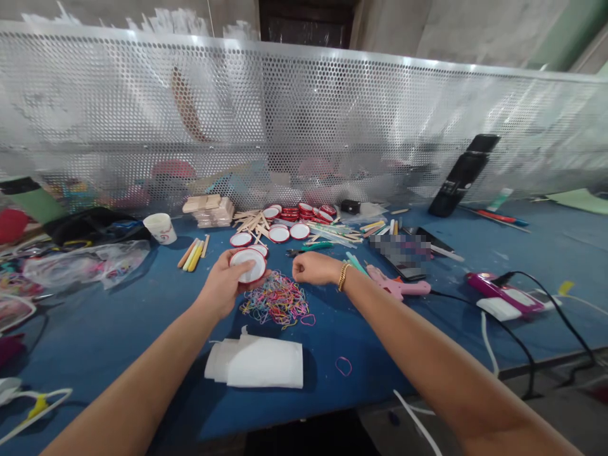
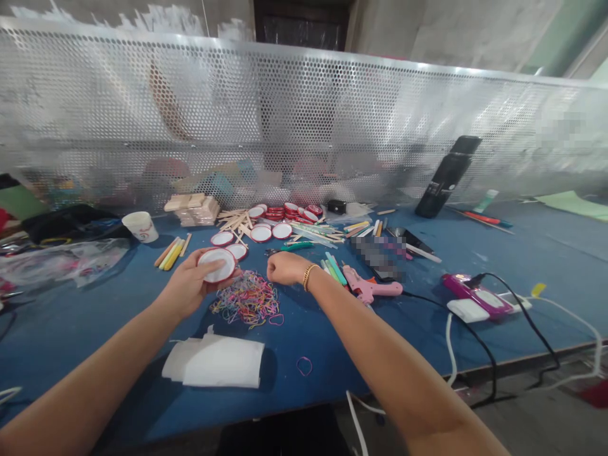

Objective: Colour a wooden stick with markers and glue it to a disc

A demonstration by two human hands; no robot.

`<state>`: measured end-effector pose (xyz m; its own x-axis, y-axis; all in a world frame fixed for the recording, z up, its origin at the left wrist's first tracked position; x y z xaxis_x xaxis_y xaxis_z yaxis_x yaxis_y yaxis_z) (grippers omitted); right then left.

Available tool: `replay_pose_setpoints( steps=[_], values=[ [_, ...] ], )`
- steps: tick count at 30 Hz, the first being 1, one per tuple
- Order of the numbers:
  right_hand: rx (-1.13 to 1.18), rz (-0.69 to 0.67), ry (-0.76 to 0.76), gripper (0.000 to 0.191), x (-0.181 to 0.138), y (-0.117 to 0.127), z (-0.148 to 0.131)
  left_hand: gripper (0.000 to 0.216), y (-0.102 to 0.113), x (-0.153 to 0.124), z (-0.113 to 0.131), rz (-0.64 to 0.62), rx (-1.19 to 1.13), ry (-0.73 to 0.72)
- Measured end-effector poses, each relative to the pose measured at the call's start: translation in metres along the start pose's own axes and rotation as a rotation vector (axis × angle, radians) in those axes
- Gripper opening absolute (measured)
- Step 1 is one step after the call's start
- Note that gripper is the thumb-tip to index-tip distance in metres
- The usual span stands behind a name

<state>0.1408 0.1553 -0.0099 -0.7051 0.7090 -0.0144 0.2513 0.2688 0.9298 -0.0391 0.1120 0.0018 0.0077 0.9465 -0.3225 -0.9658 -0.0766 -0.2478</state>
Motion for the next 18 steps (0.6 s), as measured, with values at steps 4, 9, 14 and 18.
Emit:
replay_pose_setpoints(
  steps=[4, 9, 14, 18],
  values=[
    [0.017, 0.021, 0.008, 0.013, 0.001, 0.008, -0.001, 0.048, -0.001, -0.004, 0.002, 0.028, 0.024, -0.007],
    [0.009, -0.004, 0.000, 0.017, 0.001, -0.005, -0.001, 0.048, -0.003, -0.005, 0.001, 0.014, 0.144, -0.021],
    [-0.036, 0.025, -0.014, 0.009, -0.004, -0.009, -0.007, 0.062, -0.011, -0.006, -0.002, -0.053, 0.204, -0.046],
    [-0.054, 0.181, -0.025, 0.012, -0.012, 0.008, -0.012, 0.042, -0.014, -0.006, -0.004, -0.068, 0.221, -0.074]
  ],
)
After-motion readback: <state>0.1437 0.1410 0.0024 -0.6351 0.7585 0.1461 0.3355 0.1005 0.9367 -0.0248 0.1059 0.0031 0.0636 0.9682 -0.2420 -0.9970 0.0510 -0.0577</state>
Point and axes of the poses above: each hand's wrist, its own x-axis towards the middle knuckle, its own y-axis out of the back of the hand, z = x × y, the point moved 7 cm from there along x, towards the middle knuckle, and after that the axes turned 15 degrees about y, right-handed, at the moved point
